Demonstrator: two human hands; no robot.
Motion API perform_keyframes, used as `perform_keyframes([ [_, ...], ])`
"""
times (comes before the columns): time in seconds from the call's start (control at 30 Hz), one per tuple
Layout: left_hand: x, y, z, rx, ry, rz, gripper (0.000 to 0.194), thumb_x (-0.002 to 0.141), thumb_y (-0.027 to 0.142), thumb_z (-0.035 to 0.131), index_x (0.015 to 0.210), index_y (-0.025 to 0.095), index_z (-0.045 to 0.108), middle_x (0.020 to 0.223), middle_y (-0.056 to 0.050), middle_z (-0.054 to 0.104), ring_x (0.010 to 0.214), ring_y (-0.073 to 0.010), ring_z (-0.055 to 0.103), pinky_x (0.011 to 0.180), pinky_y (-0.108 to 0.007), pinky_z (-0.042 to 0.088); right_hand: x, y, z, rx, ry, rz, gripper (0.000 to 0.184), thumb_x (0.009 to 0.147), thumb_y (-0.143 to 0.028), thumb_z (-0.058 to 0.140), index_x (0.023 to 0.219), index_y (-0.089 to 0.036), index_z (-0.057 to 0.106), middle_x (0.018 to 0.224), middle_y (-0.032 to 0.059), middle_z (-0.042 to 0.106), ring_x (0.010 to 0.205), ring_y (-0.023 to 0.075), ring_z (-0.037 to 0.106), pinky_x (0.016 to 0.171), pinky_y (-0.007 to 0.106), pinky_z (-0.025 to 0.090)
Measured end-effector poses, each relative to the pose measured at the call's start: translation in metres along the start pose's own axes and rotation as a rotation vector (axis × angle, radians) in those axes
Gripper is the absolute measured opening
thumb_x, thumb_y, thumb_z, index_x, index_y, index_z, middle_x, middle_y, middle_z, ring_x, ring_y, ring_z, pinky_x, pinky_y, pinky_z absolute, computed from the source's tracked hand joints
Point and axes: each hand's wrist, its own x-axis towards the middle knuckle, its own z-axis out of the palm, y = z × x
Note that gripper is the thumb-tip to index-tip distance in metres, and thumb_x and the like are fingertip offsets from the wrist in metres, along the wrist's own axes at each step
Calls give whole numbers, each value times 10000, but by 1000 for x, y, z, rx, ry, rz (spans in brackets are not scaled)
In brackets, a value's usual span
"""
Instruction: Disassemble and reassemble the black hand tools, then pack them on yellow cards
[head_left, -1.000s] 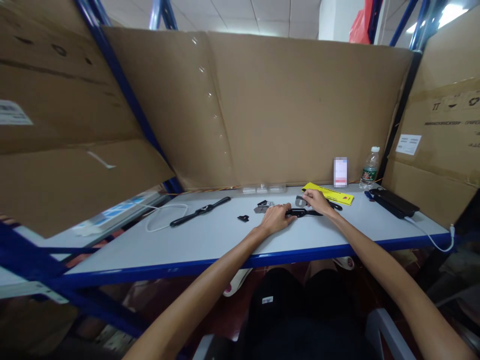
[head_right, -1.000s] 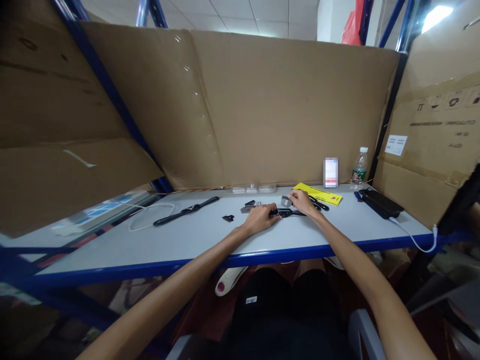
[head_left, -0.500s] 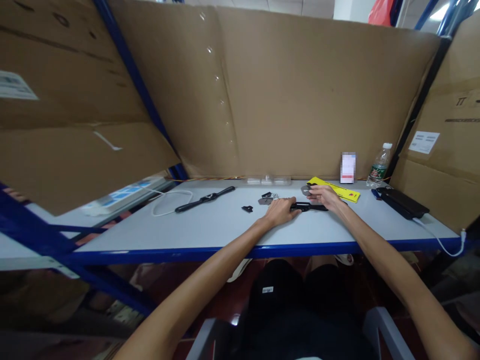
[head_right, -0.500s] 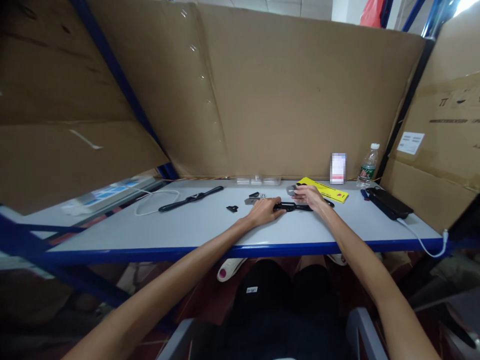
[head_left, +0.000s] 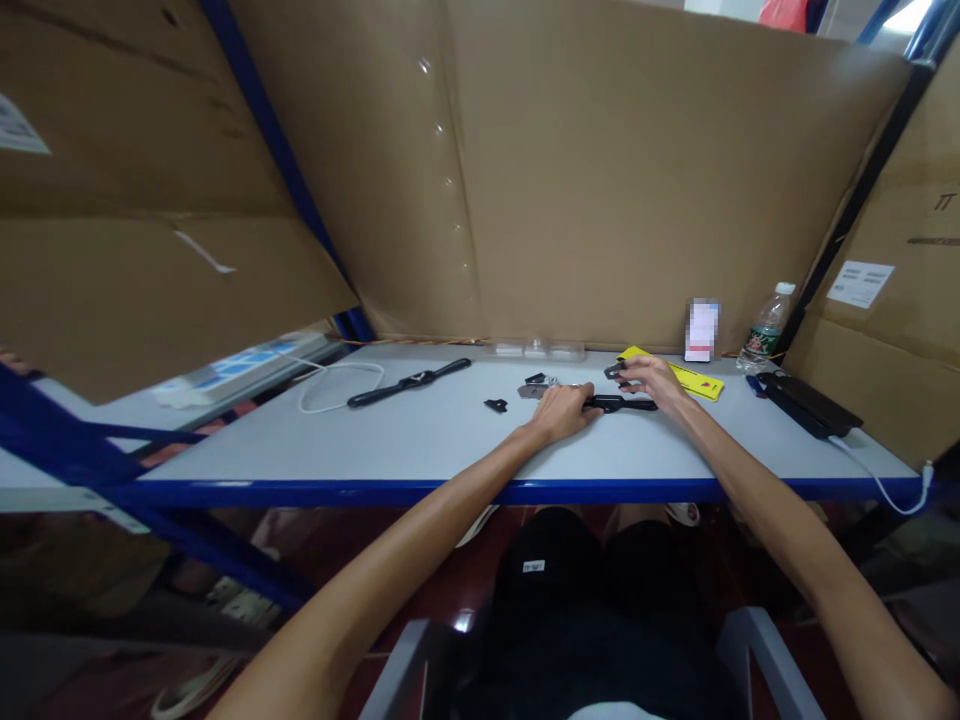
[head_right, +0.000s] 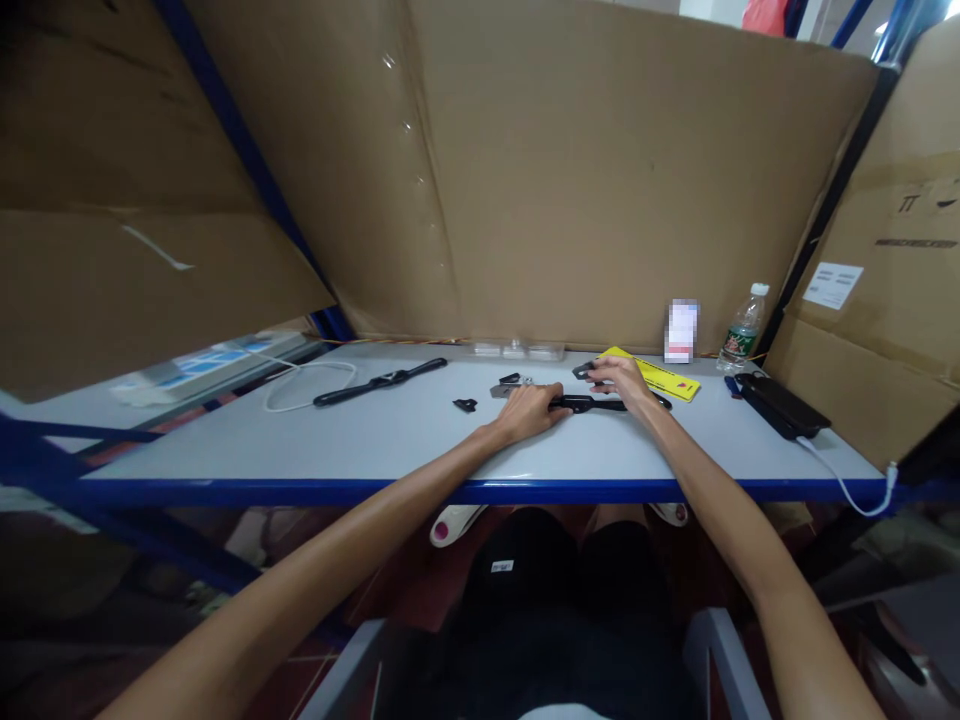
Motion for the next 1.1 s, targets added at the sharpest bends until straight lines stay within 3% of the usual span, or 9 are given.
perform_keyframes([
  [0.13, 2, -2, 3, -27, -10, -2, 311, 944, 460, 589, 1138, 223, 646, 1056, -120, 755, 1001, -314, 689, 832, -355, 421, 14, -9, -4, -203, -70, 12, 160, 717, -195, 802, 837, -142, 711, 772, 74, 712, 653, 165, 652, 515, 255, 535],
  [0.3, 4, -4, 5, -26, -3, 7, 313, 938, 453, 594, 1144, 225, 655, 1060, -119, 755, 992, -316, 691, 819, -350, 425, 27, -4, 5, -408, -179, 47, 113, 698, -204, 792, 771, -144, 730, 674, 45, 667, 596, 136, 587, 488, 232, 473],
  [0.63, 3, -3, 3, -43, 2, -32, 280, 915, 449, 635, 1095, 242, 690, 1029, -92, 768, 978, -287, 698, 798, -325, 437, 15, 5, 10, -513, -258, 33, 158, 661, -272, 700, 760, -158, 747, 509, -45, 535, 499, 107, 432, 491, 252, 298],
  [0.9, 5, -5, 4, -73, 12, -31, 364, 932, 552, 583, 1022, 234, 736, 946, -78, 772, 912, -274, 698, 728, -308, 414, 13, 7, 15, -573, -300, -14, 176, 677, -300, 656, 706, -150, 742, 469, -49, 474, 497, 108, 390, 499, 264, 271],
  [1.1, 6, -6, 3, -87, 8, -40, 347, 940, 511, 565, 995, 227, 756, 897, -73, 762, 867, -259, 678, 721, -306, 398, 16, 10, 14, -621, -312, -19, 213, 699, -328, 655, 718, -139, 751, 497, -31, 475, 532, 116, 398, 520, 273, 266],
])
